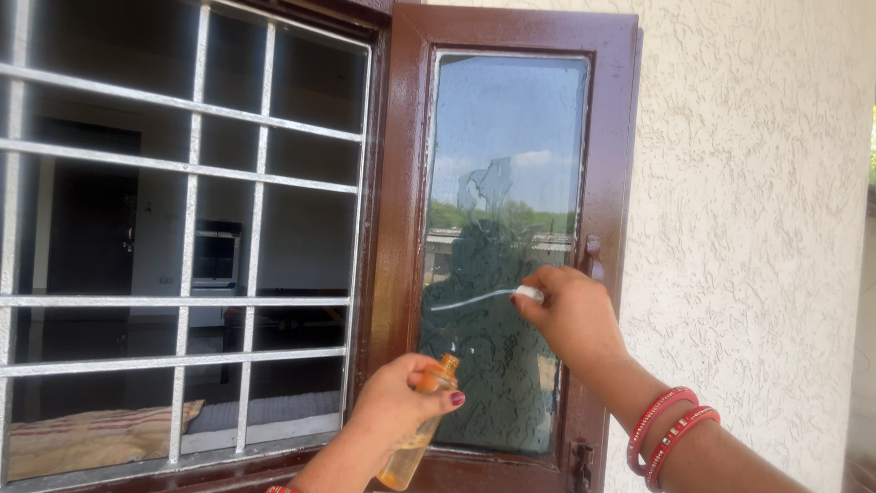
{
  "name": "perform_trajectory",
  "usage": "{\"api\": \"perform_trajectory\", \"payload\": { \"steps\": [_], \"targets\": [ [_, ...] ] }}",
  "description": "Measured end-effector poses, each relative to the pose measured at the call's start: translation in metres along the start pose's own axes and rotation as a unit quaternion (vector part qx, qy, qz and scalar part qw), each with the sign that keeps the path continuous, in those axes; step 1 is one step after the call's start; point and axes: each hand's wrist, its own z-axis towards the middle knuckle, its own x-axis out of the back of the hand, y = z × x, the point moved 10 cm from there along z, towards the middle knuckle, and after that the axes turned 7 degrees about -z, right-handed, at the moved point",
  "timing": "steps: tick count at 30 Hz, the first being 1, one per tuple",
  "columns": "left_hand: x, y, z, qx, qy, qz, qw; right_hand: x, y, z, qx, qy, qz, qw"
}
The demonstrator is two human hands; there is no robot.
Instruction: The person applies liquid from a bottle to a window pane using a dropper and then spreads a darker liquid across the glass using a small brush.
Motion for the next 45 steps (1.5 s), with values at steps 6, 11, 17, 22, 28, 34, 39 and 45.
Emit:
{"api": "perform_trajectory", "payload": {
  "steps": [6, 11, 17, 22, 28, 34, 39, 45],
  "targets": [
    [0.001, 0.0, 0.004, 0.012, 0.006, 0.036, 0.999, -0.01, 0.016, 0.002, -0.089, -0.068, 0.031, 0.993],
    [0.002, -0.003, 0.004, 0.019, 0.029, 0.055, 0.998, -0.049, 0.02, -0.033, -0.063, -0.234, 0.0, 0.97],
    [0.012, 0.015, -0.01, -0.035, 0.032, 0.189, 0.981, -0.018, 0.038, -0.007, -0.096, -0.167, 0.087, 0.977],
    [0.017, 0.023, -0.021, -0.031, 0.045, 0.211, 0.976, 0.017, 0.035, -0.001, -0.172, -0.177, 0.179, 0.953],
    [0.014, 0.023, -0.019, -0.02, 0.031, 0.203, 0.979, 0.023, 0.012, -0.001, -0.139, -0.193, 0.201, 0.95],
    [0.009, 0.03, -0.018, -0.051, 0.022, 0.202, 0.978, 0.015, -0.007, -0.008, -0.099, -0.205, 0.192, 0.955],
    [0.007, 0.034, -0.021, -0.039, 0.015, 0.181, 0.983, 0.001, -0.016, -0.022, -0.118, -0.269, 0.202, 0.934],
    [0.005, 0.045, -0.028, -0.062, 0.013, 0.2, 0.978, -0.028, -0.037, -0.037, -0.057, -0.34, 0.188, 0.92]
  ]
}}
